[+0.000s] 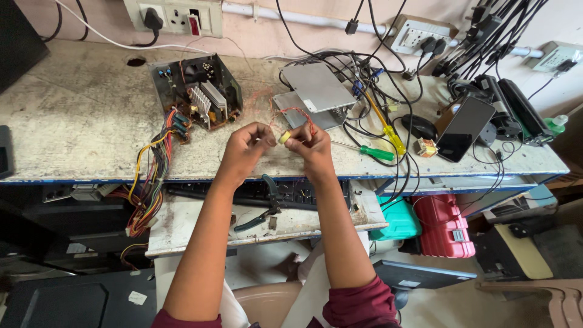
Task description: The person works at a cluttered workbench, manipulating a small yellow cylindrical component and several thin copper wires. They repeatedly twist, separate, and rejoin the wires by hand, occasionally using a pair of pliers to adjust the wire ends. The person handles the component and wires continuously without completing a visible final assembly.
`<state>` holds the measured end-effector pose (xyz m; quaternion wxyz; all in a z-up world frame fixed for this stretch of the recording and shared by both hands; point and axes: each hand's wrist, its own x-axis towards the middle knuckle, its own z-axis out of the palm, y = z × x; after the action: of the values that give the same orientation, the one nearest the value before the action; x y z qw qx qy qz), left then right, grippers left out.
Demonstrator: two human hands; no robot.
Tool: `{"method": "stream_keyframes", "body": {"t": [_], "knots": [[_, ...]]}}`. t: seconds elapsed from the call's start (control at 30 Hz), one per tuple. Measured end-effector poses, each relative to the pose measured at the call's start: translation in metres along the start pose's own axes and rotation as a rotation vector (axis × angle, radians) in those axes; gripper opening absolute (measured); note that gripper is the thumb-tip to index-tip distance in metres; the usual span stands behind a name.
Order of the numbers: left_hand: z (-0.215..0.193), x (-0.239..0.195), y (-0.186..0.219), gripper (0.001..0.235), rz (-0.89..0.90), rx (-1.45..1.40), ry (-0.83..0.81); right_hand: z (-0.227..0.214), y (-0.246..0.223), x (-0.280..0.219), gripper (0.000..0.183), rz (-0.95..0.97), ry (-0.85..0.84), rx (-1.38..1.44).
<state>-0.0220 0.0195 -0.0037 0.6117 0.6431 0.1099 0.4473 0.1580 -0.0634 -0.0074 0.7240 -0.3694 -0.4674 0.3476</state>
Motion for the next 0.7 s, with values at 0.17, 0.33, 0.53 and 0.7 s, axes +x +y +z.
{"method": "stream_keyframes", "body": {"t": [0.17, 0.33, 0.53, 0.7], "knots": [[-0.002, 0.003, -0.002, 0.013, -0.134, -0.176, 0.186, -0.004, 0.004, 0.0, 0.043, 0.025, -0.079, -0.04], [-0.007, 0.006, -0.002, 0.018, 0.089, -0.322, 0.404, 0.003, -0.002, -0.002, 0.049, 0.098, -0.235, -0.212], [0.003, -0.005, -0.002, 0.031, 0.263, 0.256, 0.452, 0.01, 0.0, -0.001, 0.048, 0.061, -0.094, -0.264], [0.001, -0.002, 0.006, 0.034, 0.058, -0.096, 0.194, 0.017, -0.007, -0.003, 0.053, -0.009, -0.109, -0.422]]}}
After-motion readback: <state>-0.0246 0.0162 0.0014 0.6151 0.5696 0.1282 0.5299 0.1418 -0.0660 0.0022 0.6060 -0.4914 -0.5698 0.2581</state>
